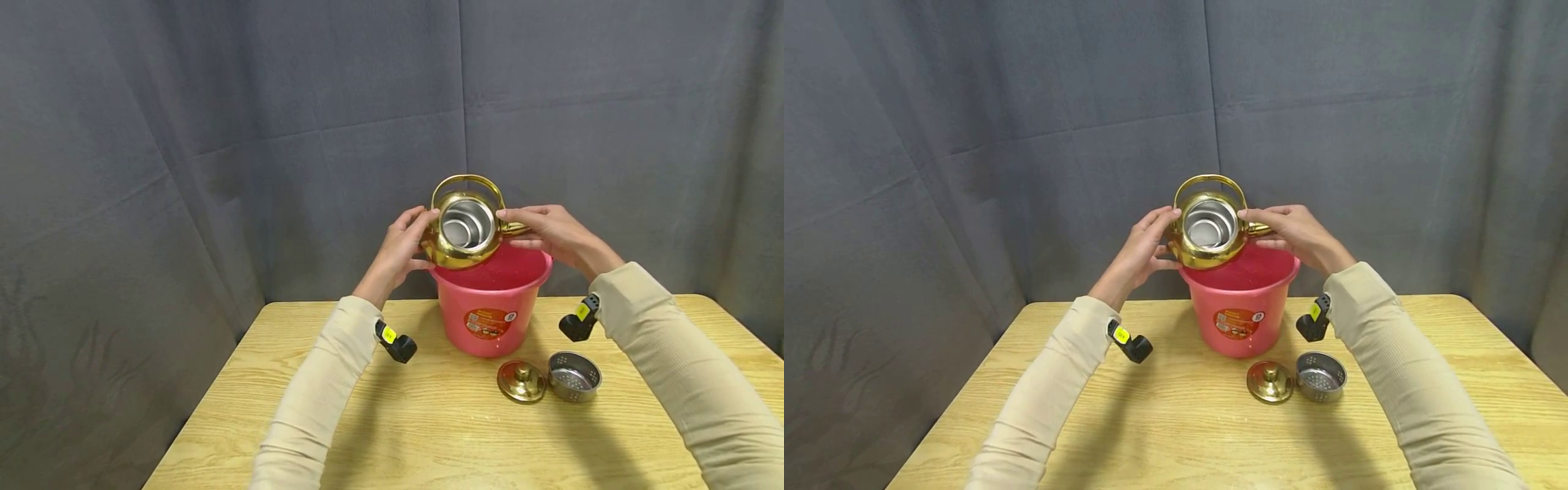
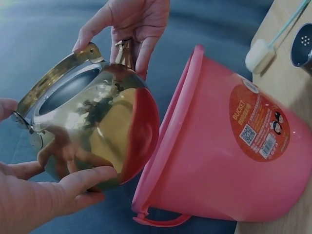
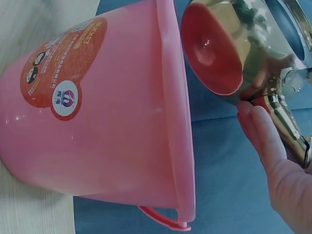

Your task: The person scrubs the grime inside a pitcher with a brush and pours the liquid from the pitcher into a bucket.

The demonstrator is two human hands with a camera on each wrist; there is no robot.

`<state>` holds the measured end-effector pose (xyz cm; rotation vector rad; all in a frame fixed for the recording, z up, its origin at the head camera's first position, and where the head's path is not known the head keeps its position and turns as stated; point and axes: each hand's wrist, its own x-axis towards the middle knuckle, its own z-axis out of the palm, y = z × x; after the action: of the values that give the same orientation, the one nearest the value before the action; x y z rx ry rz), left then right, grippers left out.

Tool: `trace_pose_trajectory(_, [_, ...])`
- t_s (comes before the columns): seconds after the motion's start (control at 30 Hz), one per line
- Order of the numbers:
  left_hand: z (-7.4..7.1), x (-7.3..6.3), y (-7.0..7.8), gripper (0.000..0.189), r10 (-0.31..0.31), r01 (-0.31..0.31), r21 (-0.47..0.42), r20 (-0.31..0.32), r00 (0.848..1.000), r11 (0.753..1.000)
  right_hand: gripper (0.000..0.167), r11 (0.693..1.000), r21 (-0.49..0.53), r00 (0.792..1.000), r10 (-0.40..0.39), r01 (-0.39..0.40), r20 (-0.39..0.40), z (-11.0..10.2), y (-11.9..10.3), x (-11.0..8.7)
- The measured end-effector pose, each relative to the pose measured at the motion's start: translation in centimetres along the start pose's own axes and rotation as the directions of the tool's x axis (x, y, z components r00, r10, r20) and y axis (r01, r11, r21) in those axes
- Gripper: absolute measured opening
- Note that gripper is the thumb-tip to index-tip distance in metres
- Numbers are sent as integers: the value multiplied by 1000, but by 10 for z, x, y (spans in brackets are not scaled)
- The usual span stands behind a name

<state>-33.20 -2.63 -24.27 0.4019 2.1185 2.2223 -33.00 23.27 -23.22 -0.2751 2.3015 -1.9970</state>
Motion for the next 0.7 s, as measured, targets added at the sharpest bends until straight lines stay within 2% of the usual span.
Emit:
trace_pose_trajectory(0.2, [0, 3, -3, 65, 4, -4, -7, 5, 1000, 1000, 67, 1000, 15, 1000, 19, -19, 11, -3, 3, 1])
trace_pose_trajectory(0.4, [2, 6, -7, 65, -5, 5, -25, -2, 1000, 1000, 38, 997, 78, 1000, 3, -4, 19, -7, 8, 0])
trace_pose_trajectory(0.47, [3, 7, -8, 64, 0, 0, -26, -2, 1000, 1000, 34, 996, 93, 1000, -11, 9, 23, -8, 10, -1])
trace_pose_trajectory(0.7, [6, 8, -10, 60, 29, -29, -26, -6, 1000, 999, 57, 994, 104, 999, -30, 26, 44, -12, 13, -2])
